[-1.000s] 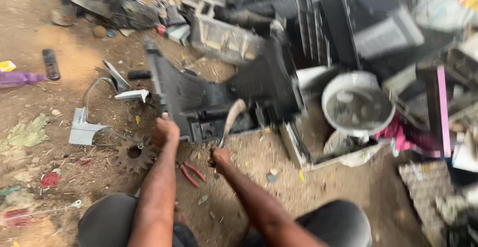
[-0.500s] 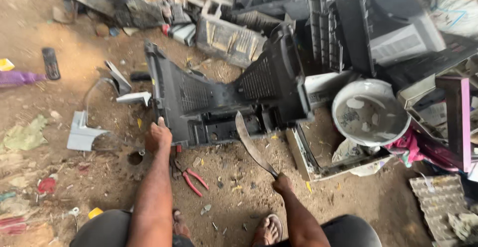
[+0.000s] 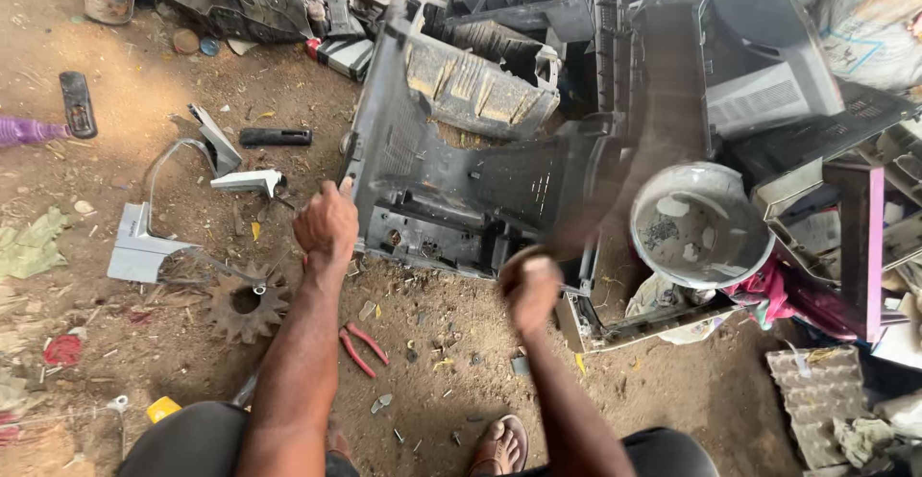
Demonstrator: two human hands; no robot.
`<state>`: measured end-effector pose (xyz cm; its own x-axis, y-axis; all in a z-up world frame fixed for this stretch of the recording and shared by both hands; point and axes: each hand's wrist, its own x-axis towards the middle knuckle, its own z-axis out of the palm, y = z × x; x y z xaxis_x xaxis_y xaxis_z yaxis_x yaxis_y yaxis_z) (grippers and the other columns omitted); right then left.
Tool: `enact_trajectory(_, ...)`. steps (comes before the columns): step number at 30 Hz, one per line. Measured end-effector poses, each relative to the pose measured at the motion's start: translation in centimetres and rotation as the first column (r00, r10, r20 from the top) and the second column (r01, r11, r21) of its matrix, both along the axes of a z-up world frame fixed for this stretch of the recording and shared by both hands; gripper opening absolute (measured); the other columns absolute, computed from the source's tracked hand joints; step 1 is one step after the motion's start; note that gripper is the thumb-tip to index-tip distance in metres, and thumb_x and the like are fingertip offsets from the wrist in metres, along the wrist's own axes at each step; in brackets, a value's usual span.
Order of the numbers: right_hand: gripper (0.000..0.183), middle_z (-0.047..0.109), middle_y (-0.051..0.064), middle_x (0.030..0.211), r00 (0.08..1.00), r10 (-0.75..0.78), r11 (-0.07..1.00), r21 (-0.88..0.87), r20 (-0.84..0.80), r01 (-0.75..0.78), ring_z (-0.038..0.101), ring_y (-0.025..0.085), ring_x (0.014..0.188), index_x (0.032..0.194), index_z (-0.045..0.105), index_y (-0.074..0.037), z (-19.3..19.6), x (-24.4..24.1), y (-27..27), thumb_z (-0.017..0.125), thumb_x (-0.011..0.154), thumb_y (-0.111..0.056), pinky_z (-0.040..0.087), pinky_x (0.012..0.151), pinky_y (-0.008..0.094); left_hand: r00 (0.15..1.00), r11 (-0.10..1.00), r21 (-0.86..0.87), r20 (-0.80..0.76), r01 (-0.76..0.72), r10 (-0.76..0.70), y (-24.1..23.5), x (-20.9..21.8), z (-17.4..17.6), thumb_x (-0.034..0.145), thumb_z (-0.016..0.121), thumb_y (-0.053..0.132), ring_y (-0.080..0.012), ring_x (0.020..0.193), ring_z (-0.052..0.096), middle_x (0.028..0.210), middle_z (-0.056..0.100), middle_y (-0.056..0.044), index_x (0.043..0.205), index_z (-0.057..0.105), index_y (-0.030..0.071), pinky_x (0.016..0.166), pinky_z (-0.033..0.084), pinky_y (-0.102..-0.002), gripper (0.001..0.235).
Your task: The person uses a curved metal blade to break apart a large plastic casing, likely from an electronic device. They repeatedly strike and pry the plastic into smaller pieces, working on the ground in a cluttered outdoor area.
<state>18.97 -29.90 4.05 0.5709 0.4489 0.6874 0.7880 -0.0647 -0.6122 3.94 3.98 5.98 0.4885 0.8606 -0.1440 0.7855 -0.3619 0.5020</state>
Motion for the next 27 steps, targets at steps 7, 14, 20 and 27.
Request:
enact_trajectory(7, 0.038, 0.054, 0.002, 0.068, 0.893, -0.408, 0.832, -0.479, -0.188, 0.279, 0.045, 0.011, 0.050, 0.097, 0.066, -0.012, -1.2, 6.3, -3.0, 0.044, 0.110, -0.040, 0.040, 0.045, 0.031, 0.998, 0.999, 0.035, 0.056, 0.015, -0.017, -1.9, 1.6, 2.5, 0.112, 0.041, 0.044, -0.0314, 0.081, 0.073, 0.095, 0.074, -0.016, 0.116, 0.064, 0.004, 0.063, 0.054, -0.044, 0.046)
enact_trajectory(14, 0.037, 0.041, 0.002, 0.063, 0.152, -0.577, 0.737, -0.592, -0.802, -0.326, 0.032, 0.014, 0.044, 0.096, 0.061, -0.008, -8.2, 3.5, -5.7, 0.053, 0.108, -0.042, 0.029, 0.039, 0.034, 0.990, 0.980, 0.194, 0.138, -0.034, 0.007, -0.5, 0.2, 4.5, 0.115, 0.043, 0.044, -0.0391, 0.083, 0.072, 0.090, 0.074, -0.020, 0.108, 0.066, 0.005, 0.068, 0.054, -0.052, 0.046)
enact_trajectory(20, 0.045, 0.060, 0.007, 0.071, 0.559, -0.665, 0.365, -0.869, -0.494, -0.333, 0.049, 0.015, 0.051, 0.097, 0.063, -0.002, -6.0, 4.4, -7.9, 0.047, 0.110, -0.041, 0.044, 0.044, 0.036, 0.983, 0.970, 0.236, 0.157, 0.056, -0.095, -0.9, -2.9, -0.5, 0.109, 0.050, 0.048, -0.0395, 0.076, 0.073, 0.084, 0.075, -0.019, 0.098, 0.068, 0.006, 0.065, 0.056, -0.052, 0.047)
enact_trajectory(27, 0.050, 0.072, 0.011, 0.079, 0.657, -0.598, 0.271, -0.887, -0.459, -0.373, 0.062, 0.015, 0.058, 0.104, 0.075, 0.000, -2.6, 6.6, -10.5, 0.056, 0.102, -0.046, 0.054, 0.053, 0.029, 0.966, 0.906, 0.421, 0.219, 0.032, -0.136, 0.8, -4.4, -7.4, 0.112, 0.054, 0.049, -0.0315, 0.064, 0.072, 0.076, 0.074, -0.015, 0.097, 0.072, 0.010, 0.055, 0.055, -0.044, 0.046)
